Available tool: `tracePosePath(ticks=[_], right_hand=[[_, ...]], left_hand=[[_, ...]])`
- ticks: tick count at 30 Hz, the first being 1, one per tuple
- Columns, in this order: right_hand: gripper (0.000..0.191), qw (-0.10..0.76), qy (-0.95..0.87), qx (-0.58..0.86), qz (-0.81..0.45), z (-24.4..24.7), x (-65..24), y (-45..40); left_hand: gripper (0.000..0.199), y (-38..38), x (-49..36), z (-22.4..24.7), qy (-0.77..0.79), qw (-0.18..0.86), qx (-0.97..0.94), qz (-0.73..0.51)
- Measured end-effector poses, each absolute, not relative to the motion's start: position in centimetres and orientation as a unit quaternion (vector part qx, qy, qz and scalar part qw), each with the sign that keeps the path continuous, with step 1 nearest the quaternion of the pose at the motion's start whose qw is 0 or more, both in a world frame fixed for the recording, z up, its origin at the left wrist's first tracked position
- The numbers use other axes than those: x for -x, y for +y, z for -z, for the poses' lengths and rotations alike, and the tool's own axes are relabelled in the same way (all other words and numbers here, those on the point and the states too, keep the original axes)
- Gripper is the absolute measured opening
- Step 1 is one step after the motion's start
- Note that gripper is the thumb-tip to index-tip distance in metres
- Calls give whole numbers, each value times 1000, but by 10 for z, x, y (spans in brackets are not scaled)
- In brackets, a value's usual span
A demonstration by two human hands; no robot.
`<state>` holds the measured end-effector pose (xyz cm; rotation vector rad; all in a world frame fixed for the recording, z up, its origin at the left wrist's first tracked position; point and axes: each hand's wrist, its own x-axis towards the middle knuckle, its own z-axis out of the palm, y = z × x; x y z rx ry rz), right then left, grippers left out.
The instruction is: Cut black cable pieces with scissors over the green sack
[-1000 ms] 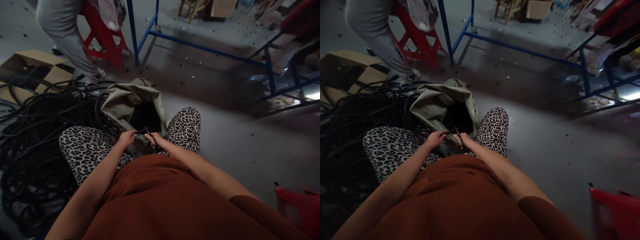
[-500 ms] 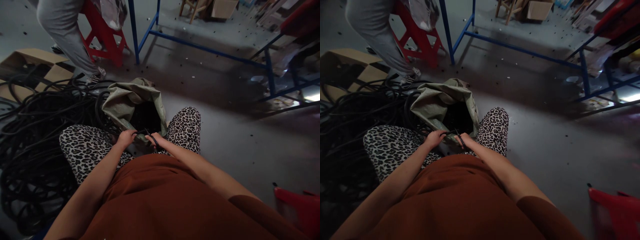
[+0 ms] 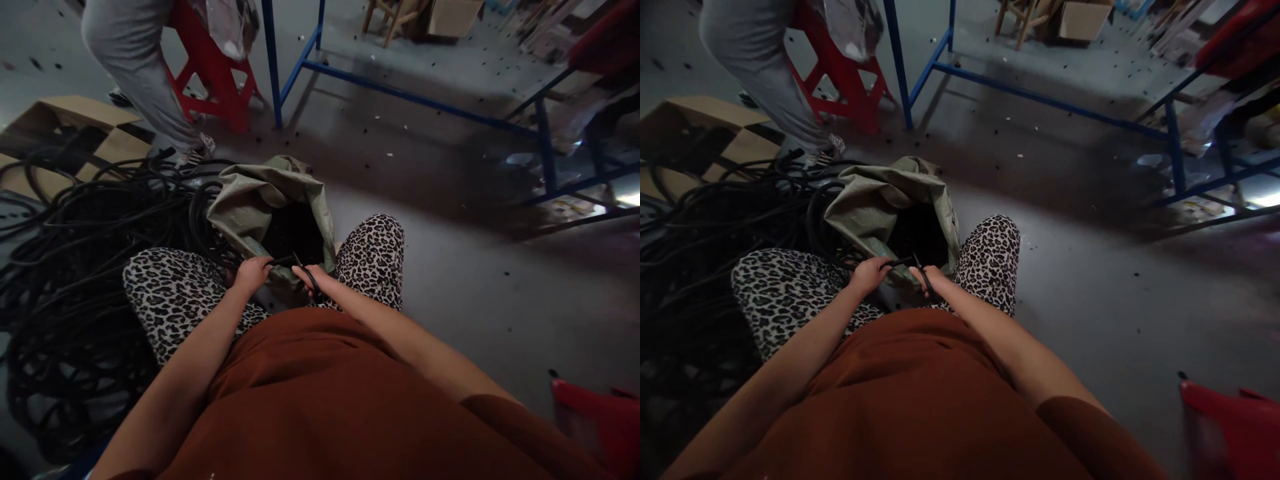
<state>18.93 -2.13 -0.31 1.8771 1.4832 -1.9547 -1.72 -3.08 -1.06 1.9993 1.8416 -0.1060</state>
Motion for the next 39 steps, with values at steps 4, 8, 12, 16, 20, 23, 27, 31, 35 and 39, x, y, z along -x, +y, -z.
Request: tracePosePath(ticks=[4, 8, 12, 16, 20, 23, 27, 31, 35, 39], right_hand=[[56, 38, 453, -579, 677, 2, -187, -23], [53, 40, 452, -564, 690, 0, -184, -24], [50, 28, 451, -561, 693, -2, -183, -24], [49, 23, 456, -560, 691, -5, -183, -24], [49, 21, 461, -557, 691, -4, -183, -24], [51, 24, 456, -561, 690, -2, -183, -24], [52, 24, 446, -570, 689, -5, -182, -24], [51, 24, 447, -574, 686, -9, -181, -23], [50, 14, 448, -567, 691, -9, -182, -24], [51, 10, 449, -566, 691, -7, -182, -25]], left_hand=[[33, -30, 16, 10, 674, 193, -713, -1], [33, -30, 15, 10, 672, 189, -716, -16], [32, -31, 13, 10, 657, 201, -727, -15], [32, -31, 11, 11, 647, 208, -734, -22], [32, -32, 9, 11, 642, 213, -737, -23], [32, -33, 8, 11, 640, 213, -738, -22], [32, -33, 8, 12, 640, 215, -737, -21], [33, -33, 9, 13, 642, 214, -736, -22], [33, -33, 9, 13, 644, 211, -735, -21], [33, -33, 9, 11, 646, 213, -733, -17]])
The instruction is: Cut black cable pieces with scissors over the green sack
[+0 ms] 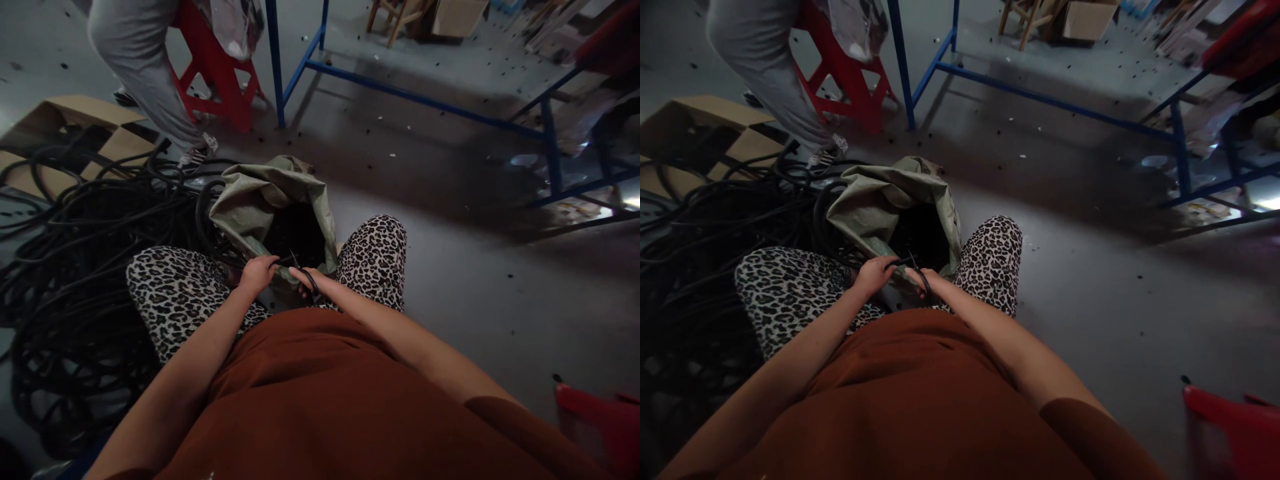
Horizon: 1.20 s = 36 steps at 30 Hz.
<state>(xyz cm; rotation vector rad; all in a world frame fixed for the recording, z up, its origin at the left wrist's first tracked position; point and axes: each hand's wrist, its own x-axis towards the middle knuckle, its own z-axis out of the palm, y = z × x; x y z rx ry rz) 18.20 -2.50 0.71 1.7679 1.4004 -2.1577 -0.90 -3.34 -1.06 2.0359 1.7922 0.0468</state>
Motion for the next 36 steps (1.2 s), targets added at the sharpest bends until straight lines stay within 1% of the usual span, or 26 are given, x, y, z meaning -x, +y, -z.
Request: tracePosePath(ticks=[10, 15, 18, 22, 27, 33, 36], right_hand=[[46, 0, 462, -591, 662, -11, -182, -22], [42, -13, 466, -603, 647, -1, -186, -21], [40, -4, 481, -611, 629, -2, -187, -19], [42, 24, 518, -613, 596, -4, -186, -19], [43, 41, 538, -602, 589, 2, -187, -20], [45, 38, 528, -605, 595, 7, -188, -20], [46, 19, 508, -615, 602, 6, -189, -19]], left_hand=[[34, -33, 8, 11, 638, 243, -730, -14], [36, -34, 14, 6, 647, 223, -729, 11], [34, -34, 17, 4, 647, 219, -730, 26], [33, -34, 17, 7, 644, 218, -732, 41], [32, -34, 17, 10, 647, 204, -732, 70], [31, -35, 18, 10, 650, 195, -729, 89], [31, -34, 19, 11, 660, 198, -720, 84]])
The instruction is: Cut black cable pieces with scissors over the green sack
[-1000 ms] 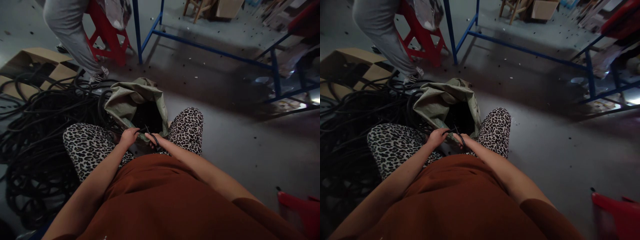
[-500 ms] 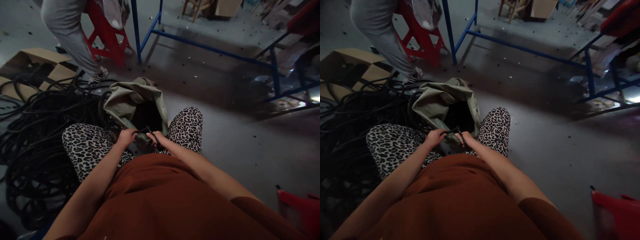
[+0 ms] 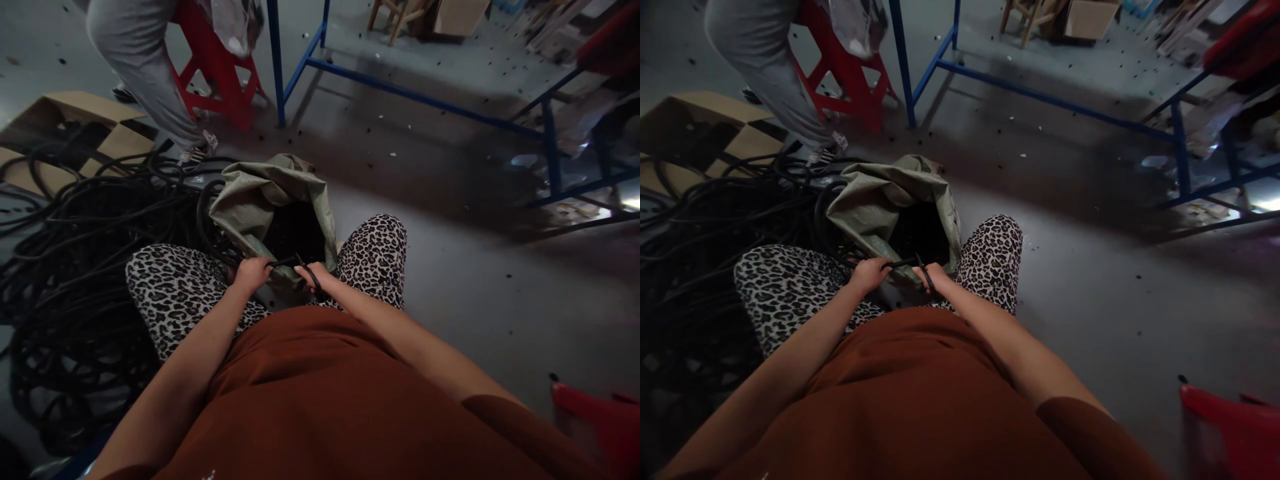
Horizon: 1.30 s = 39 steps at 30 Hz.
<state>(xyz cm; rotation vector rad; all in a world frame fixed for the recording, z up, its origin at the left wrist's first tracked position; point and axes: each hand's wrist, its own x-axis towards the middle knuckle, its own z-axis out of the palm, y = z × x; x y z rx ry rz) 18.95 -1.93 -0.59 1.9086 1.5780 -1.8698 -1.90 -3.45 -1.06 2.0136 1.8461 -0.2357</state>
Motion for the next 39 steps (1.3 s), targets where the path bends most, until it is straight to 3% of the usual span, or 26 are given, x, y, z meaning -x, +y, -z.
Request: tracePosePath(ticks=[11, 39], right_hand=[[52, 23, 451, -559, 695, 1, -185, -25], [51, 2, 468, -574, 672, 0, -181, -23]], left_hand=[[35, -32, 19, 14, 696, 221, -683, 3], [35, -32, 14, 14, 651, 278, -706, -23]])
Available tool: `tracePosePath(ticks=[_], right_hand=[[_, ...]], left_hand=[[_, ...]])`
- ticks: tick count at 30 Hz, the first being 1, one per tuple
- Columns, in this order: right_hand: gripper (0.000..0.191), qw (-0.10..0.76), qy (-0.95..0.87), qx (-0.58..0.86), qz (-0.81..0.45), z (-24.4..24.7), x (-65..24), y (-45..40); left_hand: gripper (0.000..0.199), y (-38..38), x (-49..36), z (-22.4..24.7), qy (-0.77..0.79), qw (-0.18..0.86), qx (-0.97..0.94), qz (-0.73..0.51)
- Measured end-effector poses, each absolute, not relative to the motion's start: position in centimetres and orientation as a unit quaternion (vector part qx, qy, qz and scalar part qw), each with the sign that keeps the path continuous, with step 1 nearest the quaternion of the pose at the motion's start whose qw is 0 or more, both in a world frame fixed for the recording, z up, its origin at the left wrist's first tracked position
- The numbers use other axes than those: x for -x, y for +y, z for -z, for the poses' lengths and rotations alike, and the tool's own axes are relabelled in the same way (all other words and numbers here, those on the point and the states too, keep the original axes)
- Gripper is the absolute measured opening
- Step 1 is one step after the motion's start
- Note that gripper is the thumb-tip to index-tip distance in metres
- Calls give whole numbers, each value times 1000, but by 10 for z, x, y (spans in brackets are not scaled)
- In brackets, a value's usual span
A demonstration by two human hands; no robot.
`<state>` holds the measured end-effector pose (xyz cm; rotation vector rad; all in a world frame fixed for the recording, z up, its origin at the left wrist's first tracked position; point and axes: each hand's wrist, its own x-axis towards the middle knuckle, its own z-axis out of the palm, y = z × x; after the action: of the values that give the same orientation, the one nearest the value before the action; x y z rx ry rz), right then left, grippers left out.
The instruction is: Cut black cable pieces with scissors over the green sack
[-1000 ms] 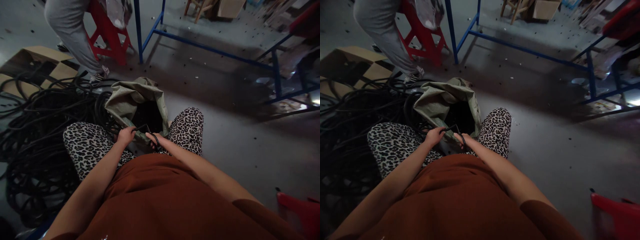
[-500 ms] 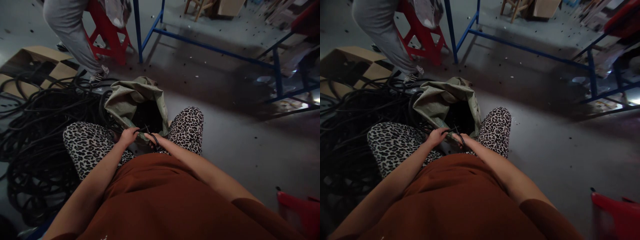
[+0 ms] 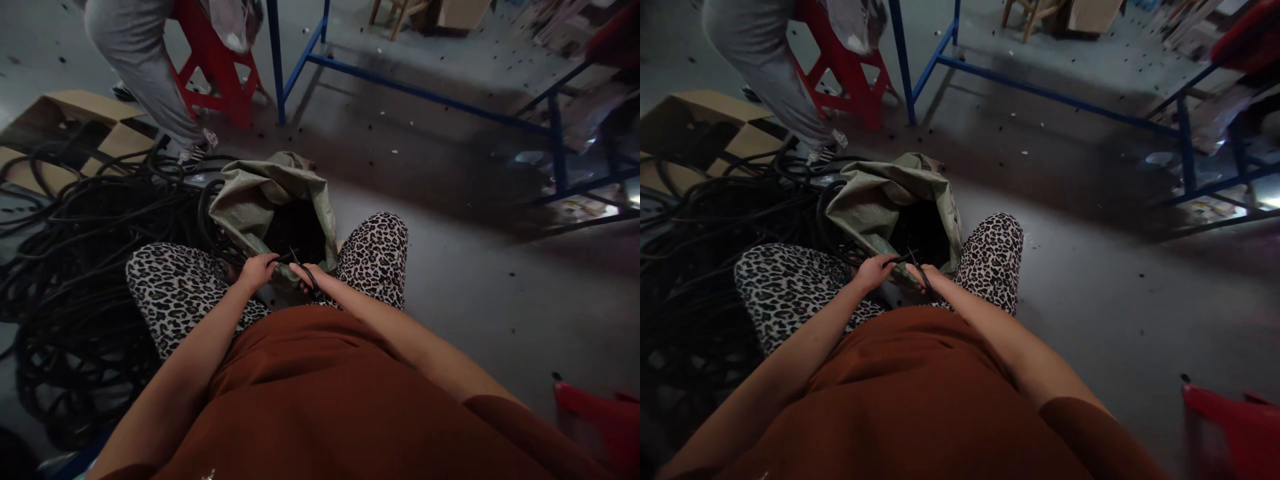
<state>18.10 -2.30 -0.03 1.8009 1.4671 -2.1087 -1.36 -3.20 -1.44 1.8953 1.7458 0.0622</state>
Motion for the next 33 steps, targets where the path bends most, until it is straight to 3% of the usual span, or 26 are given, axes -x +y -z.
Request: tracePosePath(ticks=[12, 24, 33], right_hand=[[42, 28, 505, -577, 641, -5, -180, -24], [45, 46, 533, -590, 605, -4, -183, -27], [50, 25, 466, -573, 674, -2, -185, -28]], left_hand=[[36, -32, 12, 17, 649, 283, -706, -11], [34, -35, 10, 17, 645, 271, -713, 47], [35, -34, 11, 14, 695, 267, -667, -21]])
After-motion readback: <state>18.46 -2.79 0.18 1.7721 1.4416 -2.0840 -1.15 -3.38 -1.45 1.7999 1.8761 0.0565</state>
